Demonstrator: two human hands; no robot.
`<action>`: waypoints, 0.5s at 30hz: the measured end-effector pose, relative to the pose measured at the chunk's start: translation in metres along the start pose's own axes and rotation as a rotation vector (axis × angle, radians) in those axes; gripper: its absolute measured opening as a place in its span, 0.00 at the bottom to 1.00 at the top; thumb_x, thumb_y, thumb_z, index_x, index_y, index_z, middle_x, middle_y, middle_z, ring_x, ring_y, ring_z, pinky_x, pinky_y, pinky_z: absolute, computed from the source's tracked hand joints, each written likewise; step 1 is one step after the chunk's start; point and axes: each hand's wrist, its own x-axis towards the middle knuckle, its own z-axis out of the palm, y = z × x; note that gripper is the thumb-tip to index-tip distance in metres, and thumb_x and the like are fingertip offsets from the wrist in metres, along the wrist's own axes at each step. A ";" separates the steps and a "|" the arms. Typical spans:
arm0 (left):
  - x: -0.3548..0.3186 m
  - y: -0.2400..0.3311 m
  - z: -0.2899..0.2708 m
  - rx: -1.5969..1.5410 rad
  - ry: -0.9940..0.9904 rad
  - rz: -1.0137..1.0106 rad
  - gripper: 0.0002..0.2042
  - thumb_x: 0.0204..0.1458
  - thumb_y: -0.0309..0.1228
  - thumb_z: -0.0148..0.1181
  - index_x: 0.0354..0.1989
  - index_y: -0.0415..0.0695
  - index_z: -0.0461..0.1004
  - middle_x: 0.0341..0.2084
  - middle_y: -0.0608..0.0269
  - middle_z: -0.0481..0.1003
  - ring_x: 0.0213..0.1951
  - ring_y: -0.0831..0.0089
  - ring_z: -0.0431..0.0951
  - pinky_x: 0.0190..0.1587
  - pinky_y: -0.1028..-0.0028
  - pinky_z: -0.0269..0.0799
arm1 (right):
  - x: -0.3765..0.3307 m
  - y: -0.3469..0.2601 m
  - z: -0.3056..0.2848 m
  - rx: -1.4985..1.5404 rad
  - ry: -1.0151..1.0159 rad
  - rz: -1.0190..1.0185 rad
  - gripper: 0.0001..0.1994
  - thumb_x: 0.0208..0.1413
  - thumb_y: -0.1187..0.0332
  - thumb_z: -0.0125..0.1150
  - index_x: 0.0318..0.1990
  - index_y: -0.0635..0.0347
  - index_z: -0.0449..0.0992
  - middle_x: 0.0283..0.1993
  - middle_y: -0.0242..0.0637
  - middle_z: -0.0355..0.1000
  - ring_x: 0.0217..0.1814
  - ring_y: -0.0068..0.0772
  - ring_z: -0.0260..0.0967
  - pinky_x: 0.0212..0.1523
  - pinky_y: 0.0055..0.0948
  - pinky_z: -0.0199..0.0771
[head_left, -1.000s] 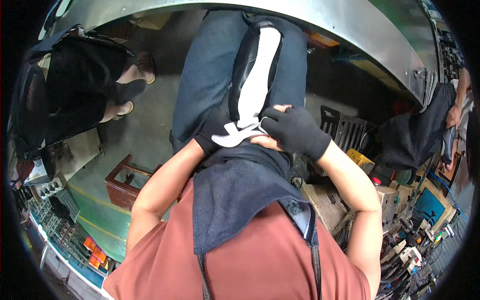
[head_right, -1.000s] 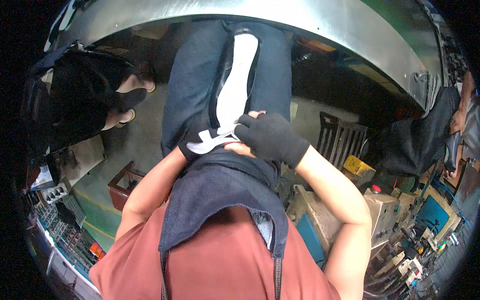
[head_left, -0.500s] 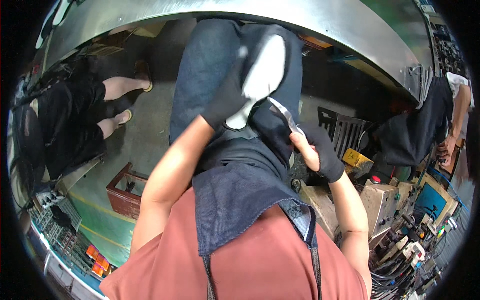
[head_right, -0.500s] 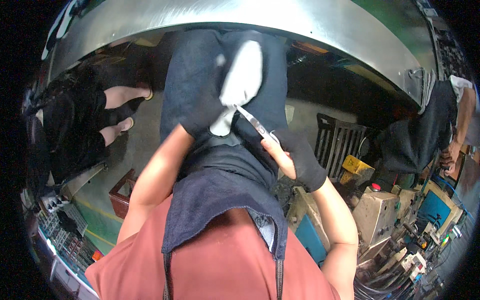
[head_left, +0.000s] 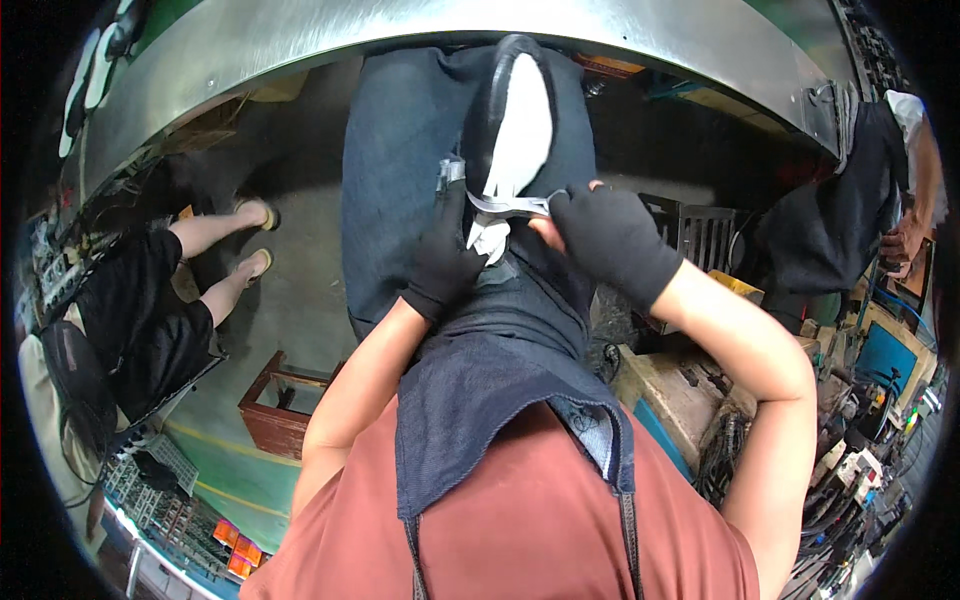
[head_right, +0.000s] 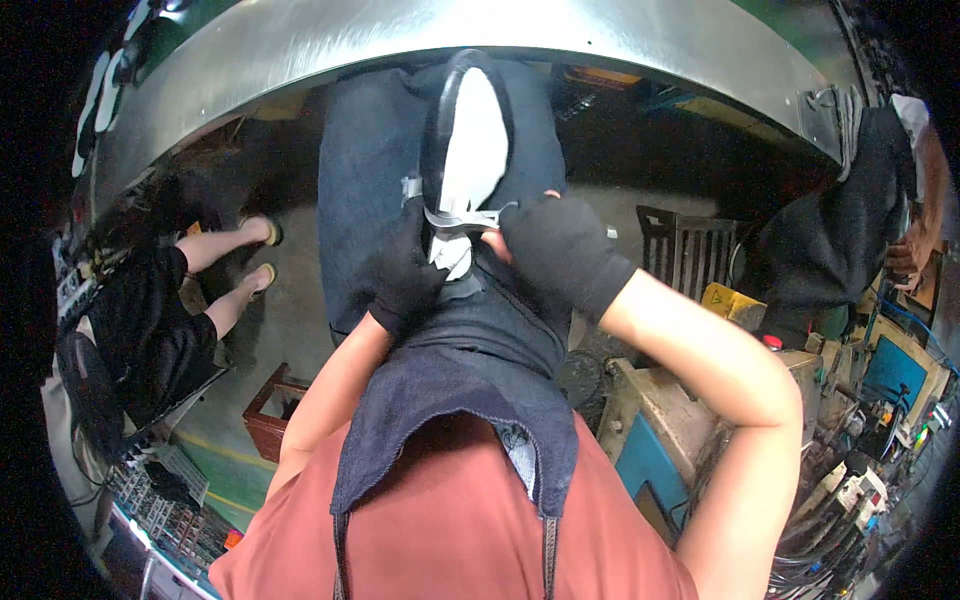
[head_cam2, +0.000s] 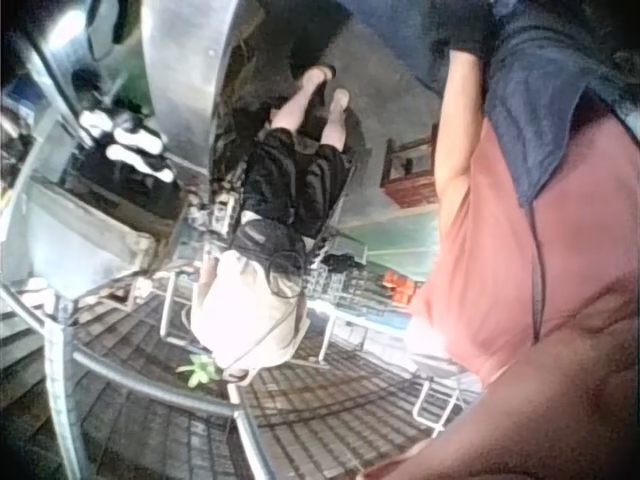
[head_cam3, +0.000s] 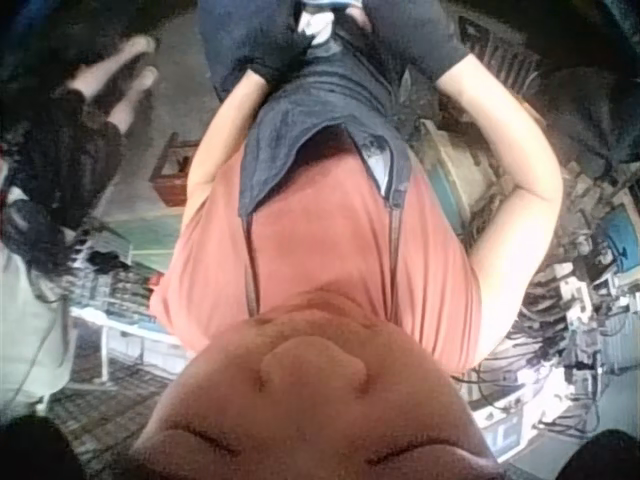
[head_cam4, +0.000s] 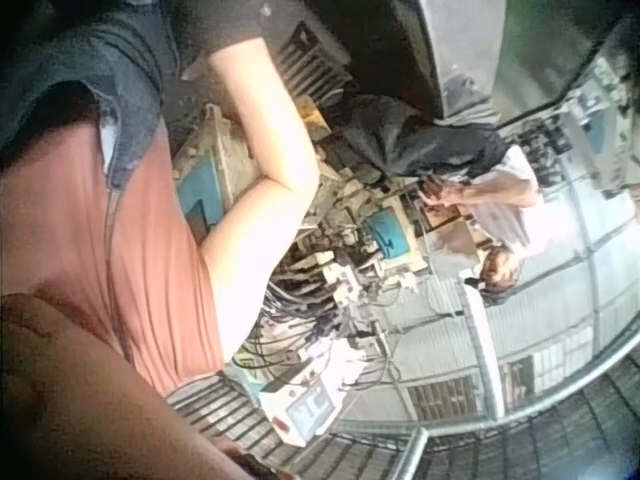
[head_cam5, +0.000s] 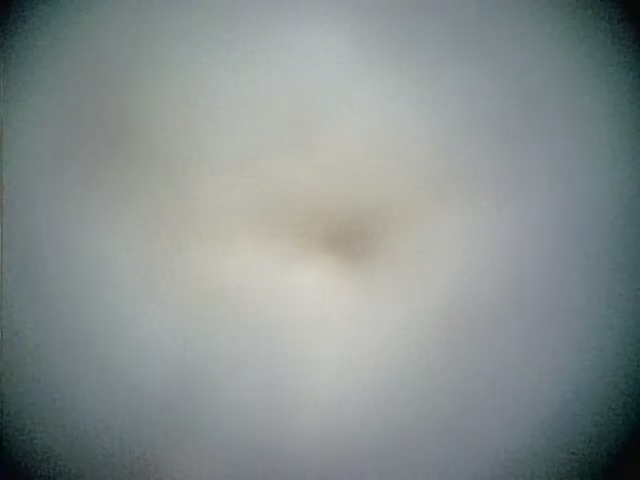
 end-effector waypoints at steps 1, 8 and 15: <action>0.002 -0.003 0.002 0.068 -0.002 0.055 0.48 0.46 0.43 0.69 0.68 0.29 0.46 0.63 0.33 0.57 0.65 0.45 0.60 0.63 0.62 0.60 | 0.001 0.017 0.017 0.008 0.050 -0.074 0.20 0.61 0.51 0.51 0.30 0.60 0.76 0.28 0.45 0.74 0.33 0.49 0.74 0.35 0.40 0.76; 0.034 -0.002 0.026 0.175 0.242 0.279 0.35 0.60 0.38 0.53 0.67 0.27 0.45 0.65 0.31 0.51 0.67 0.47 0.54 0.68 0.63 0.49 | 0.012 0.066 -0.005 1.224 -0.911 0.376 0.24 0.63 0.48 0.51 0.41 0.66 0.74 0.36 0.40 0.76 0.28 0.33 0.77 0.29 0.28 0.77; 0.045 -0.027 0.022 0.119 0.207 0.038 0.42 0.58 0.34 0.54 0.68 0.28 0.31 0.65 0.32 0.50 0.67 0.49 0.55 0.67 0.64 0.52 | 0.017 0.003 -0.072 -0.166 -0.312 -0.195 0.19 0.54 0.52 0.61 0.26 0.61 0.80 0.27 0.44 0.75 0.30 0.47 0.75 0.34 0.41 0.74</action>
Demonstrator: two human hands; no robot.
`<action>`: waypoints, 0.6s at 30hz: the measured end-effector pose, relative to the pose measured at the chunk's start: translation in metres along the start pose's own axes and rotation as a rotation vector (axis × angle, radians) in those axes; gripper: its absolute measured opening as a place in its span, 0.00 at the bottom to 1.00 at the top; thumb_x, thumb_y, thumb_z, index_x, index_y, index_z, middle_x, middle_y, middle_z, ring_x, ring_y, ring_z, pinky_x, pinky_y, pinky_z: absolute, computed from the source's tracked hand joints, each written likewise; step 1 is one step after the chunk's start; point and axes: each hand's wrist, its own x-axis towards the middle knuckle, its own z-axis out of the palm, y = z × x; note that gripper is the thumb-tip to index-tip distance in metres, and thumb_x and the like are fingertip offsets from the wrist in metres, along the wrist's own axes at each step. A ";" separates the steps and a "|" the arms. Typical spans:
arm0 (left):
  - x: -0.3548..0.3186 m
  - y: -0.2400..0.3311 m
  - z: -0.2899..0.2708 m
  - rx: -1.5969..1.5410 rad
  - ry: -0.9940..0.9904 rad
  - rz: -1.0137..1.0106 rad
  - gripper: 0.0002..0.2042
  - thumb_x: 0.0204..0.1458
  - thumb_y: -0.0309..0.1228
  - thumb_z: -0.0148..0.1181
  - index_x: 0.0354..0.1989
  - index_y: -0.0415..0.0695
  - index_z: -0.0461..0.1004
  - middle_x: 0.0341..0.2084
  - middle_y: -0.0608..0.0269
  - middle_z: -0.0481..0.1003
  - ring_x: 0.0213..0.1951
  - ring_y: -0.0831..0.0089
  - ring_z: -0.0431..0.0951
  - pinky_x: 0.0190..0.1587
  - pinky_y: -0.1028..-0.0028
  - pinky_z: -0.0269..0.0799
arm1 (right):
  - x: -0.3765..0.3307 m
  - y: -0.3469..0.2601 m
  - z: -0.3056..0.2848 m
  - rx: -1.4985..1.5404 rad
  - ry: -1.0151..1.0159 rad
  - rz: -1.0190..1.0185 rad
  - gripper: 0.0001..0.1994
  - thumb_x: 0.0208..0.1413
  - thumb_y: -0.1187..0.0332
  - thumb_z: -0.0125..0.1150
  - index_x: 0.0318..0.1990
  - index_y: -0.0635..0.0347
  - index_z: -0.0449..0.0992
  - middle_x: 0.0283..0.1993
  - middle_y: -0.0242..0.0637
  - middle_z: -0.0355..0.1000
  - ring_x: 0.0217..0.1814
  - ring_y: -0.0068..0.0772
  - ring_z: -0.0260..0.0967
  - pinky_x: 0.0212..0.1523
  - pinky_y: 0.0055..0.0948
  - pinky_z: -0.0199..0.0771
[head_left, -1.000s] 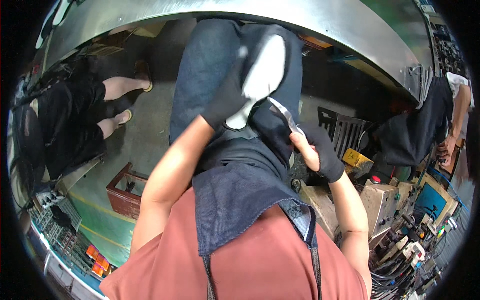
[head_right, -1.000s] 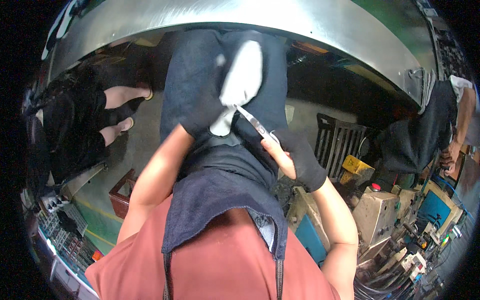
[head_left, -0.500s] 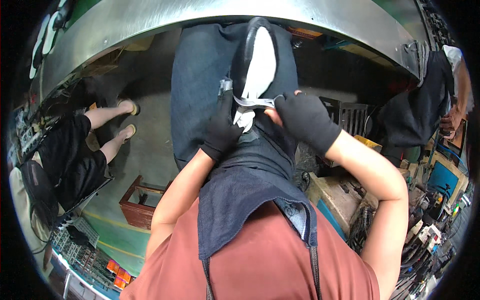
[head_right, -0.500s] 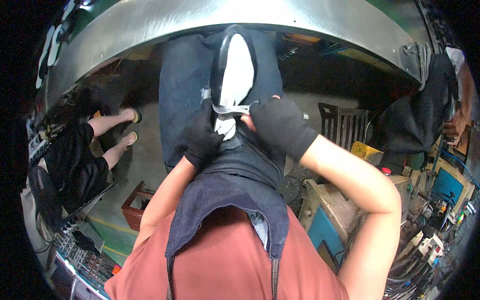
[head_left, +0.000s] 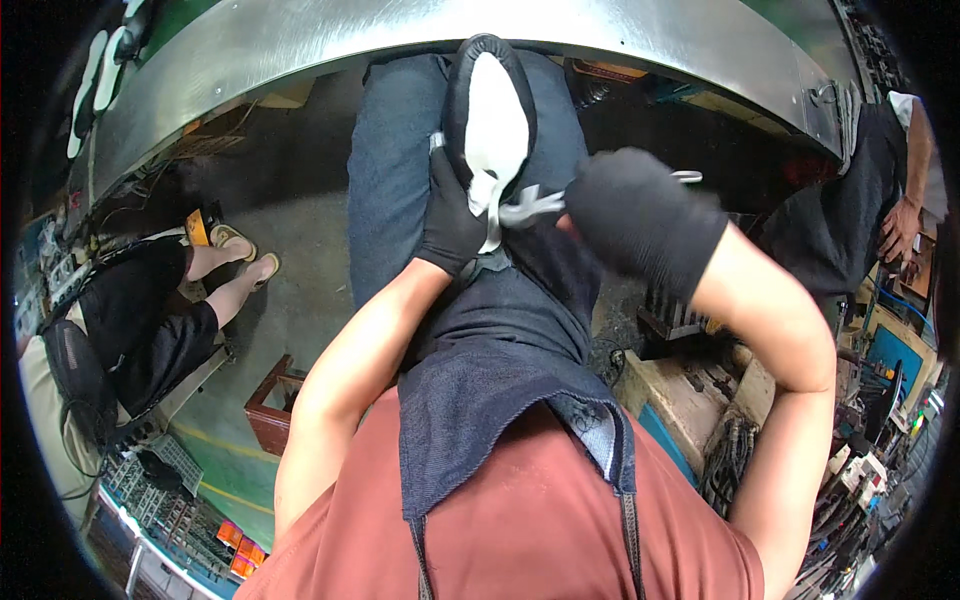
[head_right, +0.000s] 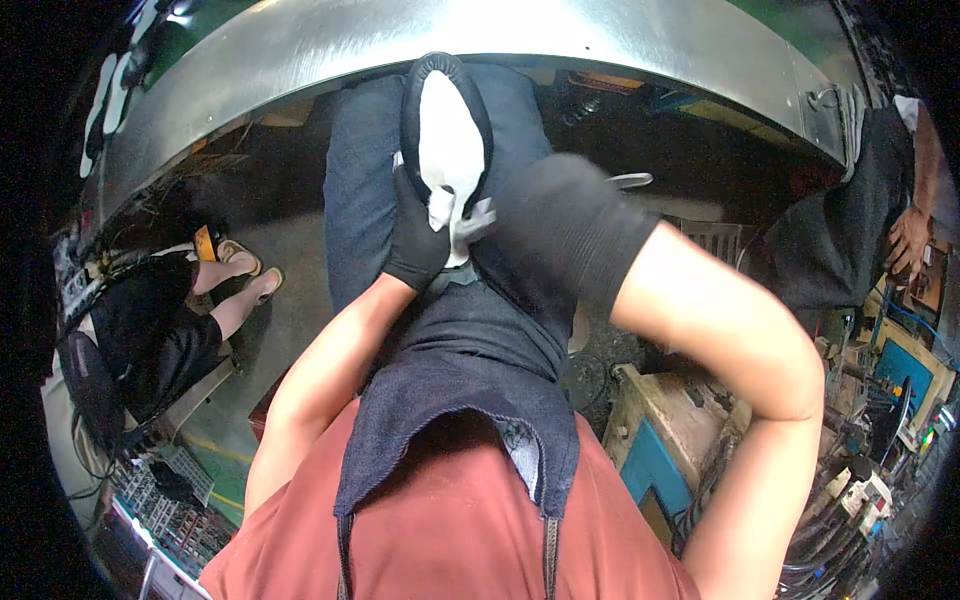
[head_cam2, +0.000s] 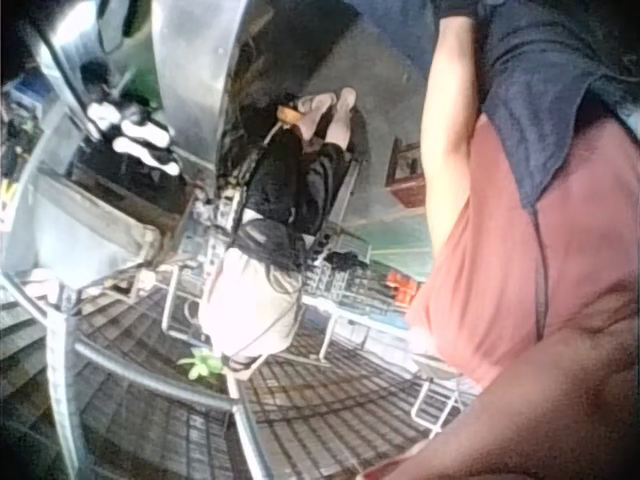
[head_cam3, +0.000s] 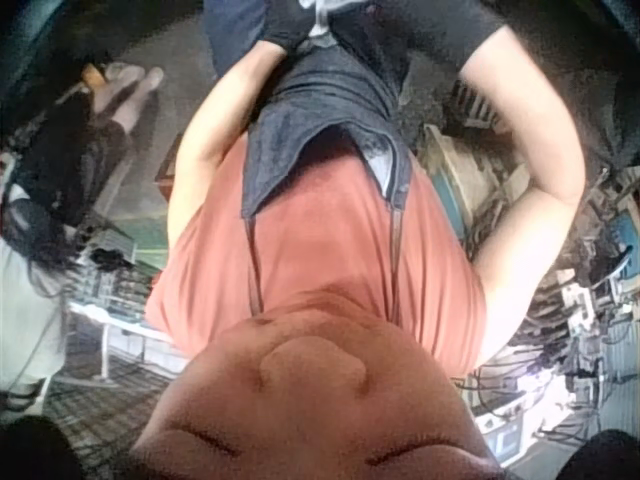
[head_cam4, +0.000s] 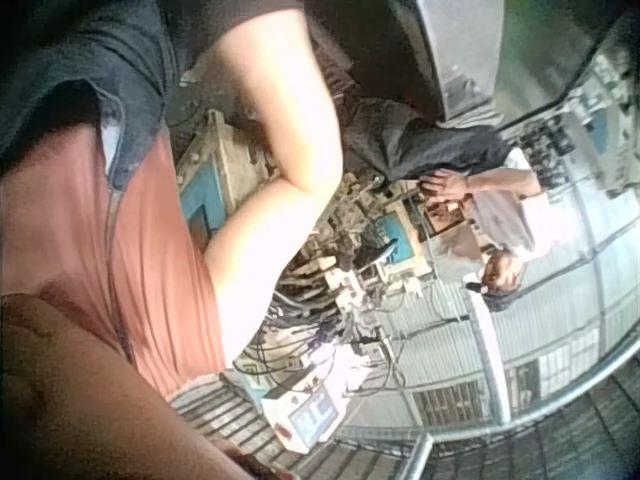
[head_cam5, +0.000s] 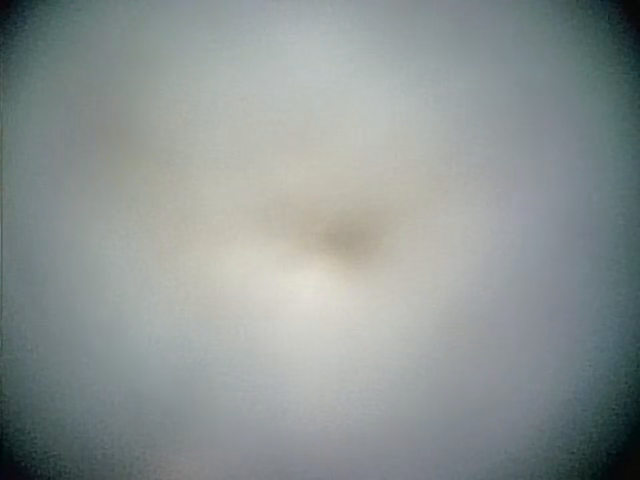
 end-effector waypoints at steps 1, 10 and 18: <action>0.002 -0.009 0.006 -0.003 0.042 0.083 0.41 0.59 0.34 0.53 0.69 0.31 0.31 0.65 0.36 0.50 0.67 0.53 0.56 0.67 0.65 0.52 | -0.018 -0.014 0.010 -0.058 0.388 -0.177 0.18 0.51 0.51 0.62 0.28 0.60 0.80 0.27 0.44 0.74 0.34 0.48 0.75 0.35 0.39 0.75; 0.030 0.026 -0.051 -1.177 -0.418 -0.500 0.31 0.65 0.54 0.38 0.62 0.37 0.63 0.53 0.59 0.71 0.52 0.74 0.71 0.56 0.74 0.67 | 0.000 0.026 0.103 0.788 0.209 -0.065 0.20 0.64 0.54 0.51 0.32 0.64 0.74 0.26 0.47 0.69 0.27 0.44 0.67 0.32 0.36 0.68; 0.036 0.011 -0.028 -0.945 -0.426 -0.775 0.34 0.64 0.58 0.32 0.49 0.35 0.72 0.40 0.57 0.77 0.43 0.70 0.76 0.51 0.72 0.69 | 0.009 0.023 0.102 1.524 0.148 0.034 0.26 0.64 0.46 0.47 0.39 0.65 0.78 0.33 0.41 0.77 0.34 0.25 0.72 0.38 0.30 0.70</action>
